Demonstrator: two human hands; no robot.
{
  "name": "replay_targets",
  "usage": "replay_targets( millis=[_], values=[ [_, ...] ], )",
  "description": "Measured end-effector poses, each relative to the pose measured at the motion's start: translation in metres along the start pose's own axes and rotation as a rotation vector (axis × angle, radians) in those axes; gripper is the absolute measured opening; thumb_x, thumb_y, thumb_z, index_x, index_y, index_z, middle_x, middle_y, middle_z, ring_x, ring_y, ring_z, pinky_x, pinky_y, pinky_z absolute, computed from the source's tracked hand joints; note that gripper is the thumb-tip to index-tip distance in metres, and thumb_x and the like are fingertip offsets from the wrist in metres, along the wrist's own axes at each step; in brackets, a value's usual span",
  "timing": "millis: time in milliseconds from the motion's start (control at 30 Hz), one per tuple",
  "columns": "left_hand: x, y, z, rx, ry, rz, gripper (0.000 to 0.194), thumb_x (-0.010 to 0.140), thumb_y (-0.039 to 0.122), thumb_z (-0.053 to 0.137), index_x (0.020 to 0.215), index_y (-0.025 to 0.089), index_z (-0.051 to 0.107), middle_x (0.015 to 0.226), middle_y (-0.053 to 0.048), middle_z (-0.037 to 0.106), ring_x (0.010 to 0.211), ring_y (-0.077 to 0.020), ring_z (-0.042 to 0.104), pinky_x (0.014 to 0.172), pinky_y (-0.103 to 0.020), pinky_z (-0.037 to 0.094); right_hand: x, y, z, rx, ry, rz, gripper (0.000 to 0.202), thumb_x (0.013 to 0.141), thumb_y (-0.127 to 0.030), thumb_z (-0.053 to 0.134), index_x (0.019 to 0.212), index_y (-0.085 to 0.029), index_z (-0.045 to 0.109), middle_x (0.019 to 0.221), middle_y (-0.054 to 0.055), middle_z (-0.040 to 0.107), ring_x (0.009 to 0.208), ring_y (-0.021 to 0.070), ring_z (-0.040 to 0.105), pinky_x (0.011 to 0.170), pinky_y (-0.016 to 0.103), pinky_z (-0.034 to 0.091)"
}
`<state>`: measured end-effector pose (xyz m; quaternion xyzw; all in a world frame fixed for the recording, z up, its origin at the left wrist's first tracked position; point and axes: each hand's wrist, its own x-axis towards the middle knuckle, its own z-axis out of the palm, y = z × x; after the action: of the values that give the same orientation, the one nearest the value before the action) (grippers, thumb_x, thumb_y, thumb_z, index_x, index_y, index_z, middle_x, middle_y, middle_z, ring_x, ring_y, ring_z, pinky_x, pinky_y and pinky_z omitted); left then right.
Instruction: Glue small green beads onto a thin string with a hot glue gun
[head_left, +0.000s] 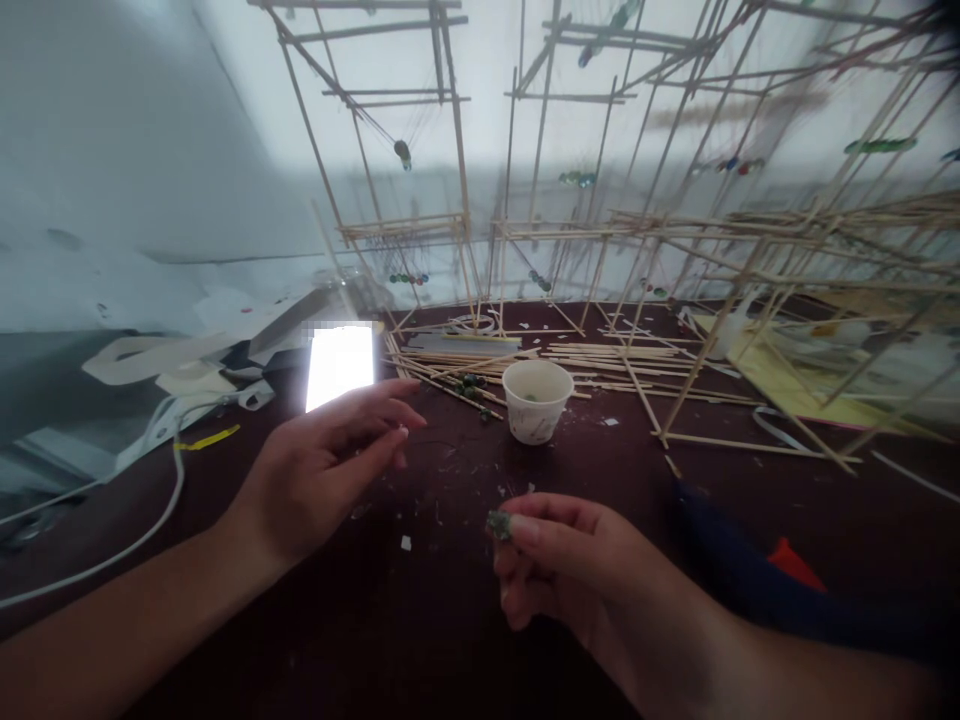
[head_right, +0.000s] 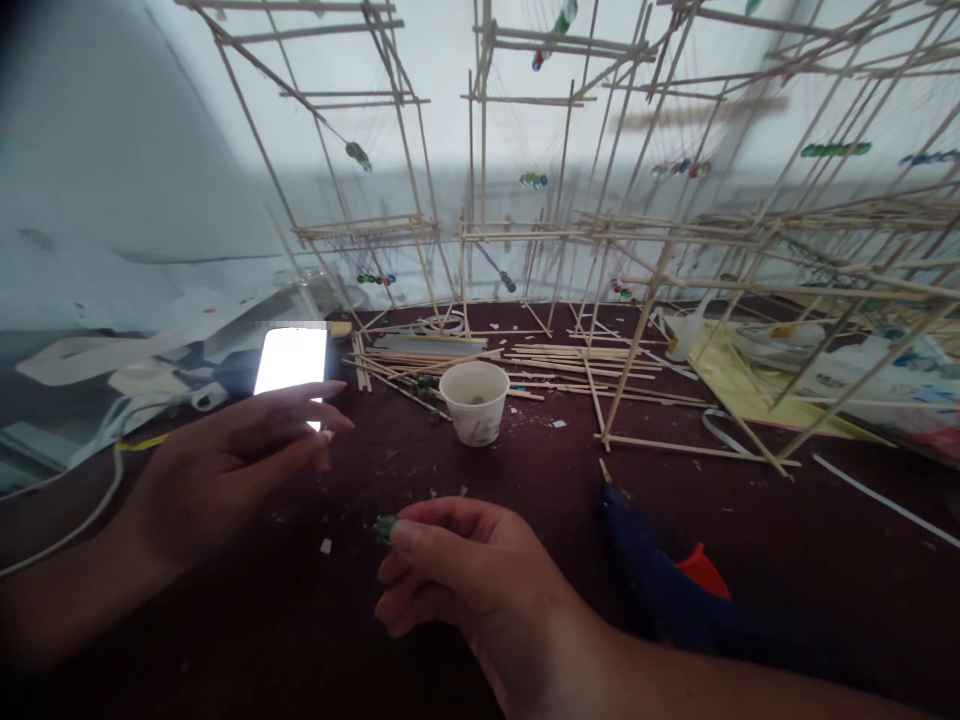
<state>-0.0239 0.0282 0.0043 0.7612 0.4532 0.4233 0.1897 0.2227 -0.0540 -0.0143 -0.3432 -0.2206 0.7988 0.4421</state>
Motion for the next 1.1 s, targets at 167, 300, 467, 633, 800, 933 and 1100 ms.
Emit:
replay_targets(
  millis=[167,300,467,633,800,933,1100],
  values=[
    [0.001,-0.007,-0.001,0.123,0.01,0.146,0.042,0.084,0.043,0.085,0.125,0.035,0.081,0.154,-0.003,0.067,0.143,-0.031,0.062,0.123,-0.049,0.051,0.001,0.001,0.0,-0.004,-0.017,0.0,0.048,0.058,-0.041,0.107,0.087,-0.015,0.078,0.07,0.001,0.078,0.057,0.011,0.071,0.059,0.022,0.055],
    [0.003,-0.009,-0.002,0.084,-0.021,0.116,0.016,0.093,0.039,0.071,0.101,0.033,0.084,0.126,-0.001,0.081,0.12,-0.0245,0.074,0.114,-0.041,0.057,0.0,0.001,-0.001,-0.012,-0.029,-0.008,0.047,0.06,-0.041,0.107,0.087,-0.015,0.079,0.07,0.001,0.078,0.057,0.0109,0.071,0.06,0.022,0.055],
    [0.004,0.001,-0.002,0.083,0.031,0.022,0.011,0.091,0.035,0.074,0.096,0.027,0.08,0.091,0.001,0.079,0.081,-0.0164,0.074,0.071,-0.024,0.06,0.002,0.001,-0.002,-0.011,-0.036,-0.014,0.045,0.062,-0.041,0.106,0.087,-0.015,0.078,0.07,0.001,0.078,0.057,0.0109,0.071,0.059,0.022,0.055],
    [0.005,0.009,-0.005,0.132,0.094,-0.032,0.023,0.089,0.036,0.08,0.111,0.027,0.08,0.071,0.006,0.069,0.064,-0.0127,0.064,0.057,-0.021,0.052,0.001,0.001,-0.003,-0.028,-0.032,-0.013,0.046,0.062,-0.041,0.106,0.087,-0.015,0.078,0.071,0.001,0.078,0.057,0.0114,0.071,0.059,0.022,0.055],
    [0.004,0.007,-0.002,0.093,0.052,0.052,0.032,0.084,0.037,0.078,0.114,0.026,0.079,0.126,-0.006,0.078,0.1,-0.0217,0.077,0.088,-0.034,0.067,-0.002,0.0,-0.002,-0.035,-0.014,-0.006,0.047,0.062,-0.042,0.106,0.088,-0.015,0.077,0.072,0.001,0.078,0.058,0.0113,0.07,0.061,0.023,0.054],
    [0.006,0.004,0.0,0.127,0.035,0.1,0.017,0.088,0.033,0.073,0.102,0.028,0.082,0.112,-0.003,0.081,0.098,-0.0201,0.076,0.094,-0.034,0.064,-0.002,0.0,-0.001,-0.036,-0.011,-0.008,0.048,0.061,-0.042,0.106,0.089,-0.015,0.077,0.072,0.001,0.078,0.06,0.0115,0.07,0.062,0.024,0.054],
    [0.01,0.007,-0.001,0.128,0.014,0.065,0.021,0.082,0.035,0.079,0.101,0.027,0.084,0.091,0.0,0.077,0.072,-0.0155,0.069,0.067,-0.025,0.06,0.0,0.001,-0.003,-0.037,-0.026,-0.005,0.049,0.06,-0.044,0.106,0.087,-0.016,0.077,0.07,0.0,0.076,0.057,0.0116,0.069,0.06,0.024,0.053]
  ],
)
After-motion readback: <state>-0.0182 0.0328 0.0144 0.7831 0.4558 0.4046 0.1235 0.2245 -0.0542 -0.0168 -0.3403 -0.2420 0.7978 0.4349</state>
